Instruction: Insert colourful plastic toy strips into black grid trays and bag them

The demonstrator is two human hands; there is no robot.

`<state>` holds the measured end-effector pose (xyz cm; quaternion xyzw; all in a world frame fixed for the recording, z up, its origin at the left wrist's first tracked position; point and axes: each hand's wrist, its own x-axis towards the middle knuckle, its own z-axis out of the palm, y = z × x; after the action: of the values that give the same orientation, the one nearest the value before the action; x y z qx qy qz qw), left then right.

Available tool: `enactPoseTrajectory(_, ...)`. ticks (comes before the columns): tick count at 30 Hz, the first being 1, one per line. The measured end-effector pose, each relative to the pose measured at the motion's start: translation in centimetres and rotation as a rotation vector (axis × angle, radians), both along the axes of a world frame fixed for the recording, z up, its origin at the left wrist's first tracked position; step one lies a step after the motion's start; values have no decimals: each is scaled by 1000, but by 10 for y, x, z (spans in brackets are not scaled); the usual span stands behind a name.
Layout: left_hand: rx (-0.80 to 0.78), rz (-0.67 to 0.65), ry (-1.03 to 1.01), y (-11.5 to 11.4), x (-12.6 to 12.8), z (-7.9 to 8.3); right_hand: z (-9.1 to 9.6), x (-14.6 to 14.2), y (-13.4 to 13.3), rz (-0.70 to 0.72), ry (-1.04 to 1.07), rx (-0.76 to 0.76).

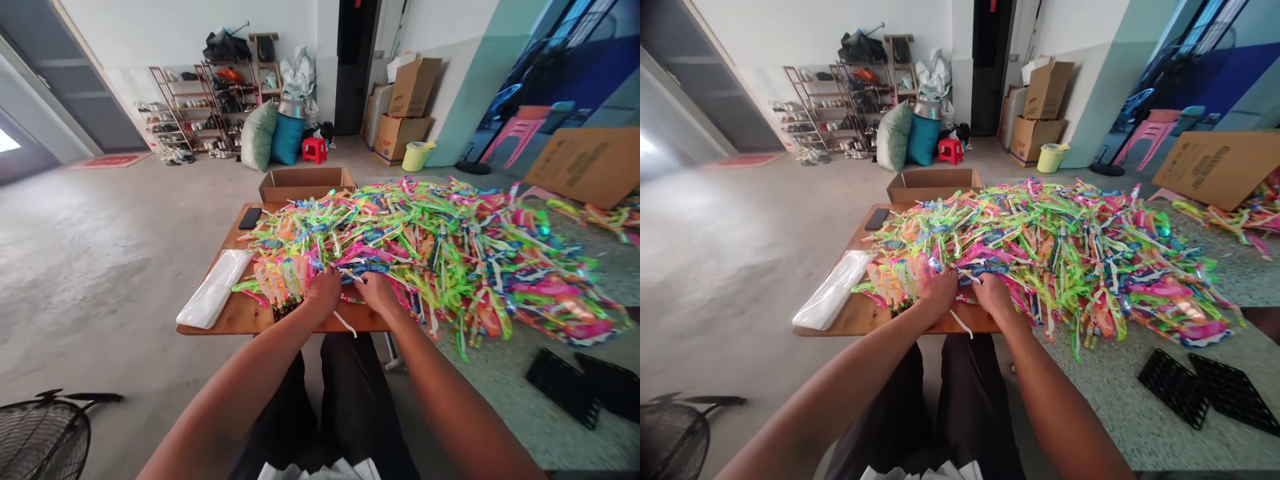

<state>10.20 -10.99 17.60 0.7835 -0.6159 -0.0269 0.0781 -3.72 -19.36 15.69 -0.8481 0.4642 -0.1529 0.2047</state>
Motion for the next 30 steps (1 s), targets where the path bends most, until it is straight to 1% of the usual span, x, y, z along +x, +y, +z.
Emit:
enactPoseTrajectory(1, 9, -8, -9, -6, 1, -2, 3, -10, -3, -44, -48, 13)
enactPoseTrajectory(3, -51, -58, 0, -10, 4, -6, 8, -34, -8, -138, -143, 32)
enactPoseTrajectory(6, -258, -127, 101, -6, 0, -1, 19, -69, -5, -219, -342, 102)
enactPoseTrajectory(8, -377, -157, 267, 1, -5, 9, 32, -88, 5, -234, -492, 175)
enactPoseTrajectory(11, -473, -126, 658, 23, -12, 29, 61, -103, 29, -172, -653, 267)
enactPoseTrajectory(13, -477, -85, 920, 44, -11, 40, 83, -105, 48, -83, -699, 355)
enactPoseTrajectory(15, -382, -94, 1140, 67, -6, 48, 102, -102, 64, 8, -715, 464)
enactPoseTrajectory(17, -258, -109, 1295, 92, 3, 50, 114, -92, 77, 97, -732, 584)
enactPoseTrajectory(18, -227, -101, 1347, 104, 7, 50, 116, -85, 82, 140, -750, 644)
enactPoseTrajectory(20, -236, -40, 1421, 126, 14, 44, 112, -68, 91, 254, -798, 770)
enactPoseTrajectory(22, -289, 71, 1506, 147, 17, 35, 97, -47, 102, 395, -823, 867)
enactPoseTrajectory(23, -307, 133, 1560, 156, 17, 30, 86, -36, 109, 455, -810, 885)
enactPoseTrajectory(24, -309, 192, 1617, 165, 16, 25, 74, -25, 117, 493, -780, 879)
enactPoseTrajectory(26, -274, 266, 1720, 180, 12, 14, 48, -5, 135, 512, -696, 797)
enactPoseTrajectory(28, -208, 283, 1790, 193, 9, 4, 26, 10, 152, 513, -626, 677)
enactPoseTrajectory(30, -186, 298, 1832, 203, 8, -4, 9, 19, 163, 522, -577, 608)
